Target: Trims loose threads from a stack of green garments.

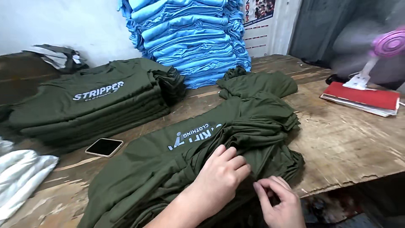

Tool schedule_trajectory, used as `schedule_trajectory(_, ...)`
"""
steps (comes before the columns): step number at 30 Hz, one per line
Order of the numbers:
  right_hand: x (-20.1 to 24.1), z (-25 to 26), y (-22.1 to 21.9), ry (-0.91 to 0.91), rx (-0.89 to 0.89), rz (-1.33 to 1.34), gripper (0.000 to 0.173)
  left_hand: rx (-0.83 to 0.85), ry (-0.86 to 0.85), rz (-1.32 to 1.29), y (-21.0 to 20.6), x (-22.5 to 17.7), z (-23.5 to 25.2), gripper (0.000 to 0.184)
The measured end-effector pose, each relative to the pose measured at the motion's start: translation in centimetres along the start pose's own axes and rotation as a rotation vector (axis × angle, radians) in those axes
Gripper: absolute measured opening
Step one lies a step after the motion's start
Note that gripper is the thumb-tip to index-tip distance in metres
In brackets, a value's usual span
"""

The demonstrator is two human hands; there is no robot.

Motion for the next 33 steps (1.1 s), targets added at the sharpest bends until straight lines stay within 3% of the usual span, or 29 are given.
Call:
schedule_trajectory(6, 0.1, -0.9, 0.4, 0.124, -0.066, 0.126, 0.012, 0.046, -0.060, 0.003, -0.6, -0.9, 0.1, 0.024)
schedule_trajectory(10, 0.5, -1.1, 0.4, 0.179, -0.003, -0.067, 0.015, 0.069, -0.032, -0.004, -0.9, -0.9, 0.6, 0.019)
schedule_trajectory(12, 0.8, -1.1, 0.7, 0.117, 0.028, -0.211, 0.028, 0.101, 0.082, -0.079, -0.7, -0.2, 0.4, 0.017)
schedule_trajectory(14, 1.2, -0.6, 0.6, 0.083, -0.042, -0.279, 0.052, 0.223, 0.196, -0.231, -1.1, 1.2, 0.5, 0.038)
schedule_trajectory(15, 1.5, -0.1, 0.2, 0.086, -0.098, -0.309, 0.063, 0.290, 0.235, -0.330, -1.6, 2.1, 0.6, 0.040)
schedule_trajectory(17, 1.9, 1.2, -1.1, 0.077, -0.165, -0.382, 0.075, 0.311, 0.217, -0.486, -2.4, 3.8, 0.9, 0.022)
schedule_trajectory(18, 2.0, 1.9, -1.9, 0.058, -0.180, -0.415, 0.073, 0.303, 0.160, -0.540, -2.4, 4.5, 1.1, 0.017)
schedule_trajectory(20, 1.9, 3.0, -2.7, 0.047, -0.193, -0.423, 0.050, 0.296, 0.041, -0.659, -1.9, 5.3, 1.7, 0.013)
schedule_trajectory(22, 1.8, 3.0, -2.5, 0.122, -0.190, -0.320, 0.028, 0.322, 0.086, -0.749, -1.7, 5.8, 2.4, 0.012)
schedule_trajectory(27, 0.1, 1.3, -2.0, 0.270, -0.316, -0.228, 0.018, 0.373, 0.416, -0.785, -2.6, 5.4, 3.5, 0.022)
schedule_trajectory(31, 0.3, 0.3, -0.6, 0.289, -0.410, -0.161, 0.016, 0.239, 0.351, -0.767, -2.0, 4.6, 2.3, 0.043)
schedule_trajectory(33, 0.2, 0.2, -0.3, 0.298, -0.428, -0.109, 0.015, 0.111, 0.256, -0.646, -1.3, 4.2, 1.1, 0.036)
Point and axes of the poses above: each hand's wrist, its own z-axis towards the middle knuckle, its own y-axis out of the back of the hand, x = y × z, the point moved 3 cm from there along z, towards the middle knuckle, and after that the axes turned 14 degrees about x, right-handed, at the moved point
